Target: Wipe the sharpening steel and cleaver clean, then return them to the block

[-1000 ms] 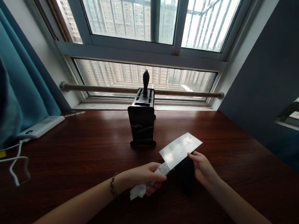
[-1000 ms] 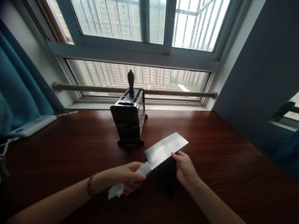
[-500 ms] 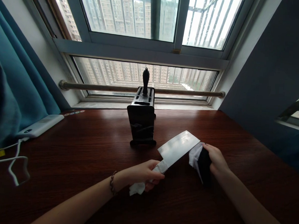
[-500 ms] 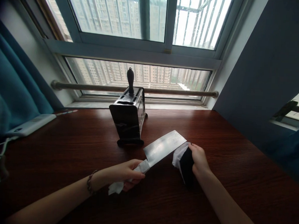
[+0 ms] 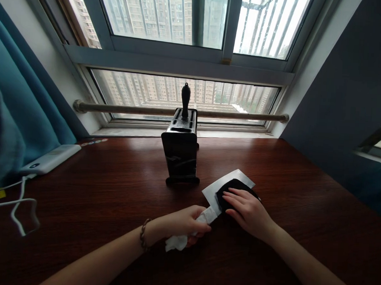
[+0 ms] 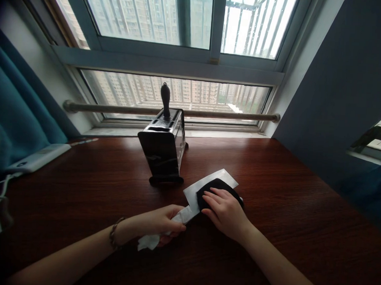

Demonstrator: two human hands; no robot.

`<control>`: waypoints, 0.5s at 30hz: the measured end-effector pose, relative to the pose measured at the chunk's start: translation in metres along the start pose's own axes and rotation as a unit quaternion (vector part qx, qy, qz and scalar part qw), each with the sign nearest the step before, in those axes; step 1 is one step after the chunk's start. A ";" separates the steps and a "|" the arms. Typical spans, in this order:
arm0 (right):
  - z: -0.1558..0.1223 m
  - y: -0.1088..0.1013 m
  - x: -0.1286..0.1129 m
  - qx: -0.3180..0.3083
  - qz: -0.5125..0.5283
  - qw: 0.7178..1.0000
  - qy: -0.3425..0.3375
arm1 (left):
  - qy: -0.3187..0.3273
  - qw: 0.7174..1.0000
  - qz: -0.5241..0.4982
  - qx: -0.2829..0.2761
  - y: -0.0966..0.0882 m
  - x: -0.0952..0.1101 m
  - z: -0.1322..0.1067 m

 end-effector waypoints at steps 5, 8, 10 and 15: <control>-0.002 0.018 0.001 -0.050 -0.038 0.998 0.018 | 0.008 1.000 0.001 0.006 0.000 -0.002 0.001; -0.002 0.017 0.007 -0.049 -0.064 0.996 0.044 | 0.003 1.000 0.005 0.005 0.001 -0.002 0.000; -0.003 0.016 0.014 -0.044 -0.099 0.991 0.075 | -0.002 1.000 0.007 0.006 0.002 -0.002 -0.001; -0.005 0.014 0.034 -0.024 -0.188 0.965 0.180 | -0.011 1.000 0.010 0.004 0.003 0.000 -0.003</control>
Point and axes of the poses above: each hand's wrist, its own z-axis towards the middle knuckle, its own y-axis out of the palm, x = y × z, the point moved 1 cm from there along z, towards the middle knuckle, and after that the axes turned 7 degrees about -z, right-handed, at the moved point
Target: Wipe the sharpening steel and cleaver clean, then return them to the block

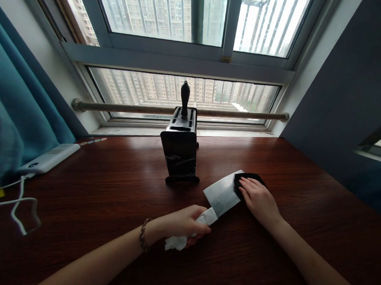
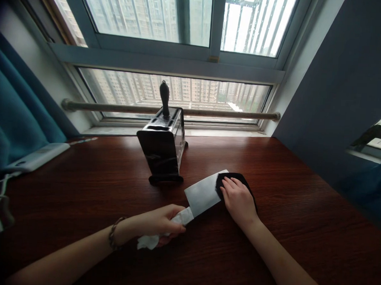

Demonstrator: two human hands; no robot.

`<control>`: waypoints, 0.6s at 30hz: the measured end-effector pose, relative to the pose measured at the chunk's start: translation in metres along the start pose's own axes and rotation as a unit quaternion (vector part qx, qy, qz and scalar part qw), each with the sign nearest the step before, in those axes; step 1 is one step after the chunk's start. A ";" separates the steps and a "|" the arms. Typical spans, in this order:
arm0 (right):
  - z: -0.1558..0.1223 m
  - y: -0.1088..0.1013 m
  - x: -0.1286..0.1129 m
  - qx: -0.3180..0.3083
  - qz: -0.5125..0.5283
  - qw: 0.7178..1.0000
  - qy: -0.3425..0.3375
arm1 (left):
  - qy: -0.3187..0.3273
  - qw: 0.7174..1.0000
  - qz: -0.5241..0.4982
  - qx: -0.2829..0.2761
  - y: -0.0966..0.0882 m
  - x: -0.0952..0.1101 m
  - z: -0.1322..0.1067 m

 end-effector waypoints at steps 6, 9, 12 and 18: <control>-0.002 -0.009 -0.013 -0.019 0.062 0.995 -0.072 | 0.003 1.000 0.007 -0.003 -0.001 0.001 0.001; -0.007 -0.018 -0.031 -0.047 0.147 0.975 -0.158 | 0.005 1.000 0.004 0.000 -0.001 0.000 0.002; -0.011 -0.025 -0.044 -0.062 0.194 0.956 -0.214 | 0.008 1.000 0.006 0.002 -0.001 -0.001 0.002; -0.012 -0.027 -0.047 -0.059 0.213 0.953 -0.205 | 0.011 1.000 0.014 0.006 -0.001 -0.002 0.002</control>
Point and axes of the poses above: each hand's wrist, its own z-axis towards the middle knuckle, its own y-axis out of the palm, x = y × z, the point moved 1 cm from there along z, towards the middle knuckle, and after that the axes turned 7 degrees about -z, right-handed, at the moved point
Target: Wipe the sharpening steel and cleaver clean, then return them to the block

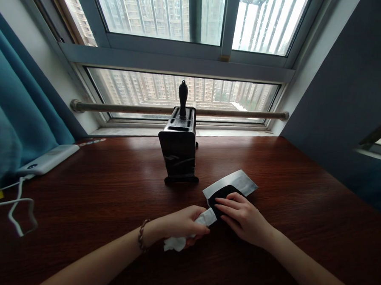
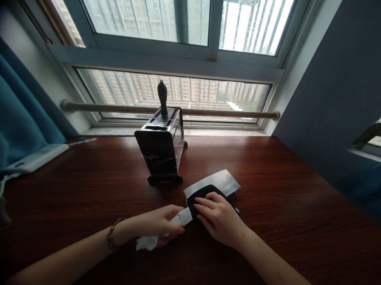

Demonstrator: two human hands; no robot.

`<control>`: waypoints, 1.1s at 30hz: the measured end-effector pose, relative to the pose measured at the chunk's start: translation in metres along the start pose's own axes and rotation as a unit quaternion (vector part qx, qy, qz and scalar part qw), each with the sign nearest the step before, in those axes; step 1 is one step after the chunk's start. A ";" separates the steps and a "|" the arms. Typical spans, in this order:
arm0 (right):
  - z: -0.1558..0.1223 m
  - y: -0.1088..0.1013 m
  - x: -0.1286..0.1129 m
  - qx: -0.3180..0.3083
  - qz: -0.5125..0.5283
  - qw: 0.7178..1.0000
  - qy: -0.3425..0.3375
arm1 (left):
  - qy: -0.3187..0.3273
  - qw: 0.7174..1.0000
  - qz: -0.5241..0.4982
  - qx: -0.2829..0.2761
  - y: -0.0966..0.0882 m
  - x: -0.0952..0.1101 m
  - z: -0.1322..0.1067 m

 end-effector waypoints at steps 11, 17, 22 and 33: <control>0.000 0.004 0.011 0.038 -0.015 0.998 0.044 | 0.006 1.000 -0.004 -0.006 0.001 0.003 -0.002; -0.003 0.008 0.029 0.076 -0.059 0.984 0.151 | -0.004 1.000 0.003 -0.005 0.001 0.004 -0.003; -0.007 0.009 0.048 0.100 -0.163 0.948 0.255 | -0.006 1.000 -0.003 -0.011 0.001 0.004 -0.003; -0.009 0.012 0.049 0.080 -0.206 0.948 0.228 | -0.009 1.000 0.004 -0.006 0.000 0.001 -0.001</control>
Point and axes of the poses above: each hand's wrist, its own z-axis towards the middle knuckle, its own y-axis out of the palm, x = y × z, the point moved 1 cm from there along z, towards the middle knuckle, and after that the axes turned 7 degrees about -z, right-handed, at the moved point
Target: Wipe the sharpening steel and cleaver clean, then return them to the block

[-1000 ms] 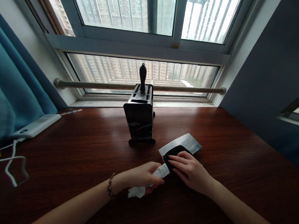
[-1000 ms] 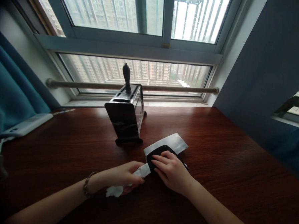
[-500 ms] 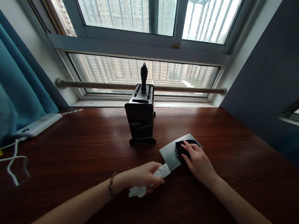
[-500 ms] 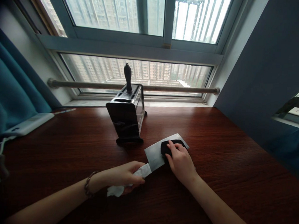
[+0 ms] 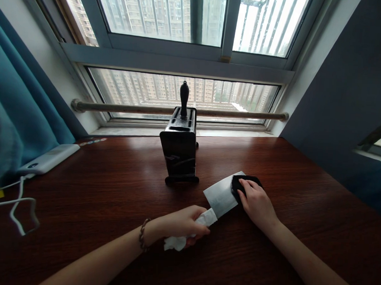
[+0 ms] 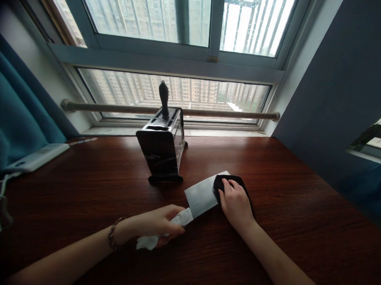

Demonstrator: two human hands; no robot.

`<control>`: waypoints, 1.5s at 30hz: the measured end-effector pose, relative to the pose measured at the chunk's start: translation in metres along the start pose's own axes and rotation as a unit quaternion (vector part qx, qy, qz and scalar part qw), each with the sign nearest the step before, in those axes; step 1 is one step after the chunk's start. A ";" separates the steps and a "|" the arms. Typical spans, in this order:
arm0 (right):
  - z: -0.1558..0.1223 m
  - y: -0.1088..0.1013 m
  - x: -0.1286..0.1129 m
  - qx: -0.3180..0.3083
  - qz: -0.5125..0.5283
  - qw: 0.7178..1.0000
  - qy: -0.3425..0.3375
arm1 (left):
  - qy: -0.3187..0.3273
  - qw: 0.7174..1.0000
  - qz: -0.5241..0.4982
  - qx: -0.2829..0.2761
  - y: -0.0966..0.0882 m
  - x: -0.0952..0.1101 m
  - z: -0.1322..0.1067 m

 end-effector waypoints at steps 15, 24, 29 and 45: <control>-0.008 -0.023 -0.033 -0.103 0.227 0.946 -0.208 | 0.021 1.000 0.014 0.007 0.003 0.004 -0.001; -0.009 -0.022 -0.034 -0.089 0.226 0.947 -0.213 | 0.021 0.999 0.038 0.026 0.005 0.001 -0.001; -0.009 -0.023 -0.036 -0.083 0.224 0.948 -0.212 | 0.014 0.999 0.038 0.027 0.005 0.001 -0.001; 0.006 -0.002 0.010 -0.013 0.037 0.999 0.037 | 0.009 0.999 0.043 0.015 0.002 0.000 0.000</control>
Point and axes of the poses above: each hand's wrist, its own z-axis towards the middle knuckle, its own y-axis out of the palm, x = y × z, the point moved 1 cm from there along z, towards the middle knuckle, and after that the axes turned 7 degrees about -z, right-handed, at the moved point
